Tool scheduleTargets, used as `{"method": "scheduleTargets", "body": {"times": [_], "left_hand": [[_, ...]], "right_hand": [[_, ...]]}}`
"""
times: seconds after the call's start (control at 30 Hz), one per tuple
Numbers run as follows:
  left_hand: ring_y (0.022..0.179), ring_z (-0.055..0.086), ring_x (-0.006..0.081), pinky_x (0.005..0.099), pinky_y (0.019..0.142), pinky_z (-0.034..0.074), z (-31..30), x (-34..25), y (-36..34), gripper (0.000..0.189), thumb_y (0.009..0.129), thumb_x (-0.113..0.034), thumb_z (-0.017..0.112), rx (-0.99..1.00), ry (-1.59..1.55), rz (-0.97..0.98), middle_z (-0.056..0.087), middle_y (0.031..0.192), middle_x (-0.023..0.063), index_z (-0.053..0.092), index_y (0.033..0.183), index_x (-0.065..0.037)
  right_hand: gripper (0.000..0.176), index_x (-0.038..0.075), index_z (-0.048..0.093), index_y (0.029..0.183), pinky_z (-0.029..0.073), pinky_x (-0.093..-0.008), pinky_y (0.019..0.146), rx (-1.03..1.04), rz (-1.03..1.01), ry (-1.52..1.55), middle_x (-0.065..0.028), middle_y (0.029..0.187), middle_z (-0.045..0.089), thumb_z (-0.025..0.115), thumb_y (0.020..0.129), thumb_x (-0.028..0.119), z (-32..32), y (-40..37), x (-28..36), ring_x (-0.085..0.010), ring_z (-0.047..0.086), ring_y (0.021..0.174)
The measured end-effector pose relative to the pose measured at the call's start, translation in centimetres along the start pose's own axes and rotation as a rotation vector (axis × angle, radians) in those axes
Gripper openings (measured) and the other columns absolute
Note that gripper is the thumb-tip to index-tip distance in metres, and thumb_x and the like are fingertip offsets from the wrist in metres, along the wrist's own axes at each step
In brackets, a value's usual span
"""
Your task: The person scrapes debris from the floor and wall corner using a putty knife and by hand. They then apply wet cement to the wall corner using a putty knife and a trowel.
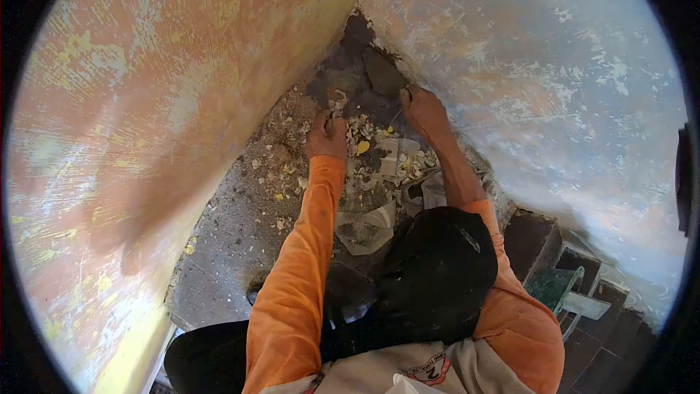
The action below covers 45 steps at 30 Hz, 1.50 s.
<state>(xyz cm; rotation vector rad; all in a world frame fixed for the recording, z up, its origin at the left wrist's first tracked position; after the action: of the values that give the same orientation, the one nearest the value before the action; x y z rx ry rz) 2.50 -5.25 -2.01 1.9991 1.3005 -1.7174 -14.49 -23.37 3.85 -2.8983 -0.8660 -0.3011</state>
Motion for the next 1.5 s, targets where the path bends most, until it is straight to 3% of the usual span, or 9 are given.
{"method": "scheduleTargets", "body": {"times": [0.07,0.4,0.53,0.83,1.0,1.1,1.23,1.3,1.5], "left_hand": [[0.099,0.071,0.0358,0.0462,0.087,0.055,0.0,0.3,0.2,0.048,0.093,-0.036,0.065,-0.025,-0.003,0.105,0.071,0.111,0.0214,0.062,0.134,-0.011],[0.099,0.071,0.0338,0.0450,0.086,0.055,-0.4,-1.3,-0.3,0.048,0.093,-0.035,0.062,0.004,0.014,0.053,0.071,0.111,0.0211,0.062,0.132,-0.008],[0.099,0.071,0.0342,0.0443,0.086,0.055,-0.8,-1.9,-0.8,0.049,0.093,-0.036,0.062,0.004,-0.028,0.050,0.071,0.111,0.0217,0.062,0.132,-0.006],[0.103,0.069,0.0368,0.0456,0.087,0.054,-0.7,-0.1,-0.4,0.051,0.094,-0.037,0.062,-0.073,0.016,0.166,0.070,0.113,0.0233,0.060,0.133,-0.006],[0.107,0.068,0.0369,0.0454,0.089,0.053,-0.8,0.1,-0.2,0.052,0.095,-0.040,0.060,-0.074,0.031,0.120,0.069,0.118,0.0233,0.059,0.134,-0.005],[0.107,0.067,0.0361,0.0450,0.090,0.052,-0.5,0.4,0.4,0.053,0.096,-0.041,0.059,-0.055,-0.052,0.132,0.068,0.120,0.0232,0.059,0.135,-0.005],[0.104,0.068,0.0352,0.0453,0.089,0.052,-1.0,0.2,0.3,0.053,0.096,-0.042,0.058,-0.057,-0.055,0.134,0.069,0.116,0.0228,0.060,0.134,-0.005],[0.104,0.068,0.0352,0.0454,0.089,0.052,-1.3,-0.4,0.1,0.053,0.096,-0.042,0.058,-0.067,-0.037,0.189,0.069,0.115,0.0229,0.060,0.134,-0.005],[0.107,0.068,0.0358,0.0446,0.089,0.052,-0.6,0.6,0.0,0.053,0.095,-0.042,0.060,-0.074,0.029,0.128,0.069,0.118,0.0235,0.060,0.132,-0.004]], "right_hand": [[0.041,-0.003,0.066,0.100,0.054,-0.0575,0.079,0.034,-0.002,0.006,-0.0263,0.089,0.068,0.046,0.102,0.033,0.3,1.2,0.5,-0.0452,0.067,0.083],[0.043,-0.005,0.064,0.101,0.054,-0.0565,0.073,0.155,0.073,-0.154,-0.0298,0.087,0.068,0.053,0.099,0.037,-2.2,-1.9,-1.2,-0.0489,0.067,0.085],[0.041,-0.005,0.065,0.099,0.054,-0.0565,0.073,0.028,0.125,-0.054,-0.0298,0.086,0.068,0.053,0.100,0.034,-3.7,-4.1,-0.9,-0.0478,0.067,0.085],[0.041,-0.006,0.066,0.095,0.054,-0.0559,0.072,0.082,0.027,0.011,-0.0292,0.083,0.067,0.048,0.103,0.030,-1.0,2.3,5.0,-0.0468,0.067,0.078],[0.019,-0.002,0.068,0.089,0.059,-0.0475,0.069,-0.038,-0.311,-0.350,-0.0200,0.089,0.068,0.062,0.091,0.017,0.7,1.6,4.2,-0.0373,0.070,0.083],[0.018,-0.002,0.068,0.092,0.059,-0.0482,0.069,0.093,-0.157,-0.248,-0.0200,0.090,0.068,0.060,0.091,0.013,-0.7,-0.6,2.3,-0.0374,0.070,0.086],[0.023,-0.002,0.068,0.095,0.059,-0.0486,0.071,0.087,-0.188,-0.301,-0.0210,0.091,0.069,0.057,0.095,0.019,-2.4,-4.7,-1.1,-0.0378,0.070,0.088],[0.036,-0.003,0.066,0.099,0.054,-0.0558,0.076,0.140,0.163,-0.111,-0.0285,0.087,0.067,0.051,0.102,0.029,-3.9,-5.8,-2.8,-0.0477,0.066,0.084],[0.042,-0.004,0.067,0.098,0.056,-0.0567,0.079,0.043,0.067,-0.056,-0.0272,0.089,0.068,0.048,0.102,0.033,-4.4,-4.1,-0.2,-0.0459,0.068,0.088]]}}
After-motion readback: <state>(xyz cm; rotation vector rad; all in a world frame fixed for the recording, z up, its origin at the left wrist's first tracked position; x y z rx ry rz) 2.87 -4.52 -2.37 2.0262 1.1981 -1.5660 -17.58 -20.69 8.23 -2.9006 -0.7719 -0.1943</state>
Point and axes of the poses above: each hand's wrist, its own y-axis towards the middle knuckle, its own z-axis out of the palm, x = y × z, the point moved 4 cm from there along y, towards the middle knuckle
